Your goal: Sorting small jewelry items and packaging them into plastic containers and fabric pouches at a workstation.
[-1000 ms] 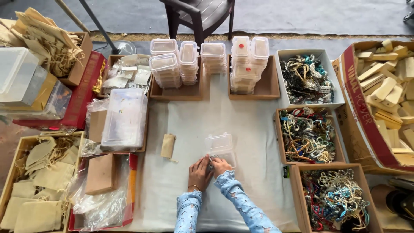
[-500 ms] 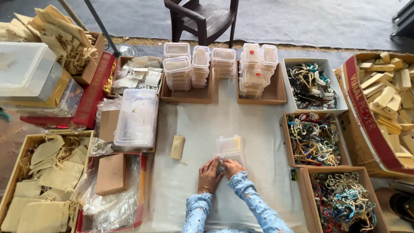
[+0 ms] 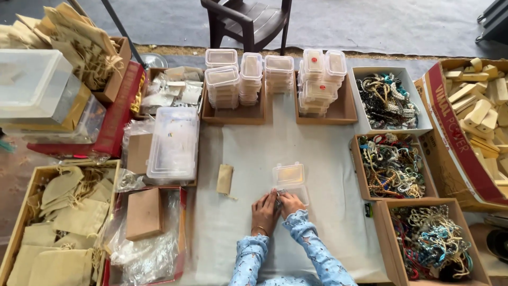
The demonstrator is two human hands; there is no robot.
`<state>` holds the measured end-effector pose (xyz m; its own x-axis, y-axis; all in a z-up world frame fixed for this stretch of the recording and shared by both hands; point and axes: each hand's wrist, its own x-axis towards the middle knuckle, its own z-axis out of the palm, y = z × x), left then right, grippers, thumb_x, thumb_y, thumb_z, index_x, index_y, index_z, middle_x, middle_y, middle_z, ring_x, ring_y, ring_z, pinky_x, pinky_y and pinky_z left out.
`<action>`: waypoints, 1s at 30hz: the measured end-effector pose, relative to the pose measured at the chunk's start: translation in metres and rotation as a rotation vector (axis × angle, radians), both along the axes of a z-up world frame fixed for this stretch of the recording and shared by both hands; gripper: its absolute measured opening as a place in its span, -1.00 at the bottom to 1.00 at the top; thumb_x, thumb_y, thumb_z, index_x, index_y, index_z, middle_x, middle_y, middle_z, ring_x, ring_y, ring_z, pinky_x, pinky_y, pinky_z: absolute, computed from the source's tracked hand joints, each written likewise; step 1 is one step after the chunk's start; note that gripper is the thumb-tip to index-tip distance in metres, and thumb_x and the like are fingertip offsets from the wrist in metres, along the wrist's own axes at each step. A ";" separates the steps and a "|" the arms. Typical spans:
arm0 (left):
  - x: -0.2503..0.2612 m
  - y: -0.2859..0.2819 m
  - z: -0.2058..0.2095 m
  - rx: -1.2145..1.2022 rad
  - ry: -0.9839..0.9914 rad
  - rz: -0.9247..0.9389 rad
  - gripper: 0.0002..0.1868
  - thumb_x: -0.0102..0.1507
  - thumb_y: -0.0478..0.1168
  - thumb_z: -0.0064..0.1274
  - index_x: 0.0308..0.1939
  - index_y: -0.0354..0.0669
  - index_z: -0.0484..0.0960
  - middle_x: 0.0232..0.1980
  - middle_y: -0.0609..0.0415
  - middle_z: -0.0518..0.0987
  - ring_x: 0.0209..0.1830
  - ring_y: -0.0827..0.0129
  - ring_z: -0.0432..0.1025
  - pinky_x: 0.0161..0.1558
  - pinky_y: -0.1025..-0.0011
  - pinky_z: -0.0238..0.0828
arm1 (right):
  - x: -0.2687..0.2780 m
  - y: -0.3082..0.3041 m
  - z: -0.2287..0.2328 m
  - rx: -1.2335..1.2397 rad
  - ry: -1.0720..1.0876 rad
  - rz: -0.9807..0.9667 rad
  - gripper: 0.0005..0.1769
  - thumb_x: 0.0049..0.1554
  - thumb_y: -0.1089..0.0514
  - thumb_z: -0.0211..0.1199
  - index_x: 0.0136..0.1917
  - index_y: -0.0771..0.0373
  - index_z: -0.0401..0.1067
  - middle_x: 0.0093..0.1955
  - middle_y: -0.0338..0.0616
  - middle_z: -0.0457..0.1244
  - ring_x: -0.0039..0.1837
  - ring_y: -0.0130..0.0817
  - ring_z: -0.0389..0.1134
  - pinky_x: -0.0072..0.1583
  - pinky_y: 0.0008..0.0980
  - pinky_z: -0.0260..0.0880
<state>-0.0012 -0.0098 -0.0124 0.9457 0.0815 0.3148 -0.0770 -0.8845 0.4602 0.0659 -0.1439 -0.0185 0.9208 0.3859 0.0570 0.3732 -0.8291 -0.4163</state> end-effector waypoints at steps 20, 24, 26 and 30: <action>0.004 -0.001 0.005 -0.021 0.063 -0.028 -0.09 0.20 0.07 0.22 0.55 -0.05 0.18 0.50 0.23 0.34 0.39 0.30 0.23 0.31 0.20 0.06 | 0.020 -0.019 0.007 -0.183 0.029 -0.140 -0.67 0.10 0.23 0.20 0.08 -0.11 0.57 0.16 -0.38 0.36 0.17 -0.20 0.40 0.13 -0.14 0.50; 0.006 0.001 0.000 0.005 0.070 -0.004 -0.10 0.16 0.02 0.24 0.53 0.00 0.21 0.50 0.26 0.36 0.40 0.34 0.25 0.33 0.21 0.06 | 0.012 -0.001 0.012 -0.107 0.023 -0.064 -0.65 0.06 0.21 0.22 0.11 -0.08 0.55 0.20 -0.38 0.33 0.19 -0.17 0.38 0.14 -0.13 0.49; 0.005 0.001 0.001 -0.005 0.076 -0.006 -0.10 0.17 0.05 0.23 0.53 0.00 0.21 0.49 0.26 0.37 0.40 0.34 0.24 0.32 0.21 0.06 | 0.016 -0.012 0.000 -0.089 0.003 -0.063 -0.64 0.04 0.23 0.23 0.10 -0.08 0.55 0.21 -0.38 0.33 0.20 -0.17 0.38 0.14 -0.14 0.49; 0.003 0.001 0.001 -0.007 0.051 -0.016 -0.11 0.22 0.09 0.21 0.55 -0.04 0.19 0.49 0.22 0.36 0.40 0.32 0.23 0.30 0.22 0.07 | 0.028 -0.028 0.014 -0.148 0.077 -0.131 -0.62 0.07 0.27 0.23 0.11 -0.12 0.56 0.24 -0.40 0.33 0.21 -0.16 0.39 0.16 -0.13 0.47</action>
